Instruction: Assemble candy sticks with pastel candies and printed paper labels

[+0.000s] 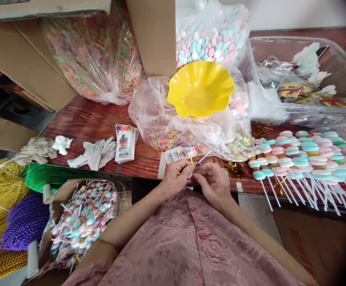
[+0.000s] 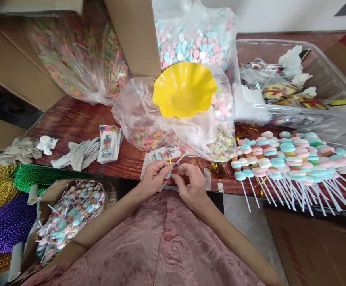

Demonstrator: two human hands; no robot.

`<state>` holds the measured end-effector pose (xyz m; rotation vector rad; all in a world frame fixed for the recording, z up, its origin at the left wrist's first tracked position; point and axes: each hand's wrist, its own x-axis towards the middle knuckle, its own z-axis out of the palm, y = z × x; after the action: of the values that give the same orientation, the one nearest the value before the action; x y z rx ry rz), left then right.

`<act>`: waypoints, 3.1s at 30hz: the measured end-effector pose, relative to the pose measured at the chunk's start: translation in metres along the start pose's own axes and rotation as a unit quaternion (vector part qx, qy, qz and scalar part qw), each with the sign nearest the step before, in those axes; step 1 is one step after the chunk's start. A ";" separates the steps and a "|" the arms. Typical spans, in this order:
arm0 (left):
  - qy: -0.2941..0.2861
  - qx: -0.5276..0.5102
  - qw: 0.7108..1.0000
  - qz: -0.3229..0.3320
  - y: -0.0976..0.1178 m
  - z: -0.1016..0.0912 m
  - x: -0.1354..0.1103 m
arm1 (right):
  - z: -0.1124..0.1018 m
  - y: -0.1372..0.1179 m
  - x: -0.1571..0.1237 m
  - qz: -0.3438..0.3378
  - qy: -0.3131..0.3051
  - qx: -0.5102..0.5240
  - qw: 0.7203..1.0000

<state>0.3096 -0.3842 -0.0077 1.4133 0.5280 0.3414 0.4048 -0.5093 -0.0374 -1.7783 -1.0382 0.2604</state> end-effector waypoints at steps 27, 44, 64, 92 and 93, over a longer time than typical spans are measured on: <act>-0.292 0.114 0.950 -0.007 0.044 -0.018 0.020 | -0.058 -0.003 0.046 -0.420 -0.142 -0.146 0.884; -0.449 -0.008 0.879 -0.158 0.035 -0.042 0.016 | -0.049 -0.042 0.035 -0.494 -0.176 -0.150 0.838; -0.067 0.130 0.965 0.217 0.042 -0.037 0.034 | -0.042 -0.043 0.060 -0.006 -0.221 0.103 0.970; -0.045 0.724 0.675 -0.133 0.041 -0.105 -0.105 | 0.005 -0.019 0.016 -0.225 -0.194 -0.083 0.951; -0.058 0.719 0.692 -0.038 0.040 -0.086 -0.081 | 0.004 -0.021 0.016 -0.243 -0.179 -0.116 0.946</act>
<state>0.1987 -0.3489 0.0371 2.9005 0.7827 -0.3911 0.4011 -0.4919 -0.0172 -1.6433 -1.7928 0.1572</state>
